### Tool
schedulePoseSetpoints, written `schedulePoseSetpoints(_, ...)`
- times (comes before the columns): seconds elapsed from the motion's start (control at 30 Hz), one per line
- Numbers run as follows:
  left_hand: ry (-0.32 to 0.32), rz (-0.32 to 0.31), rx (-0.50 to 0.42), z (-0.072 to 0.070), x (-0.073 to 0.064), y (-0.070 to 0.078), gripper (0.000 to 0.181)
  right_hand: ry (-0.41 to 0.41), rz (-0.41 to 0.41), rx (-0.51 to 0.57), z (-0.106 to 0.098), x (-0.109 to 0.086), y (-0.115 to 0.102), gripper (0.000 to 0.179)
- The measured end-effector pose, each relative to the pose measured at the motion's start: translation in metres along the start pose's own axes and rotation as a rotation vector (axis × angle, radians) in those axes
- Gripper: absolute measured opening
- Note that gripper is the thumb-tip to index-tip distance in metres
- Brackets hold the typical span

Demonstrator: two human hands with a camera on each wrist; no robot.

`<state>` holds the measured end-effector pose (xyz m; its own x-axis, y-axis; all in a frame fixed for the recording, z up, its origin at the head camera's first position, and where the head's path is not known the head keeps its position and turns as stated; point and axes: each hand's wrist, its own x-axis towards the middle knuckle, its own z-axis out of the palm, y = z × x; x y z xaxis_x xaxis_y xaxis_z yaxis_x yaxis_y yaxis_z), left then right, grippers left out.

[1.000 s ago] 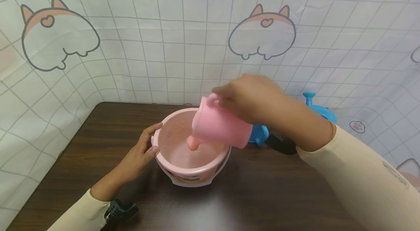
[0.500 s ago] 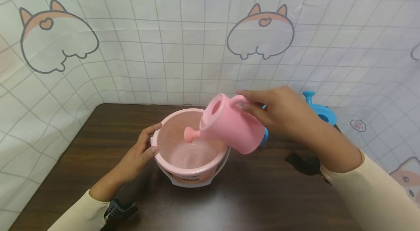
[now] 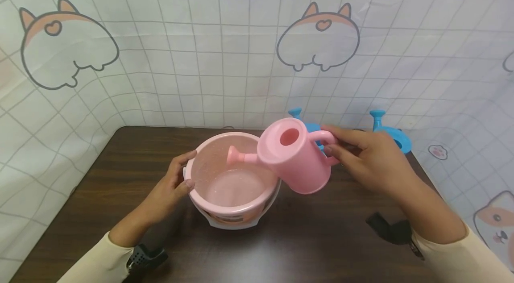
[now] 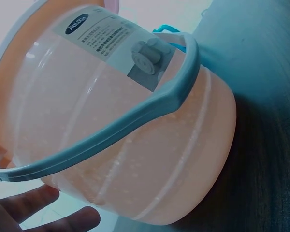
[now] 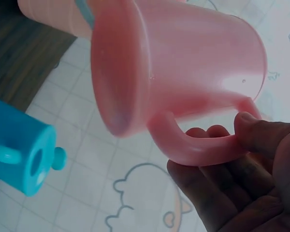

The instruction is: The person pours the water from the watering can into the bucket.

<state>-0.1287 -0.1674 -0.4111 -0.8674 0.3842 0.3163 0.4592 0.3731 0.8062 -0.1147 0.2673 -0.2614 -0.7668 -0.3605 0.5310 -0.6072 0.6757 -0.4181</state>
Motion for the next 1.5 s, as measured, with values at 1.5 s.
schedulePoseSetpoints(1.5, 0.009, -0.011, 0.059, -0.001, -0.002, 0.001, 0.062, 0.105, 0.381, -0.056, 0.016, -0.069, 0.031, 0.03)
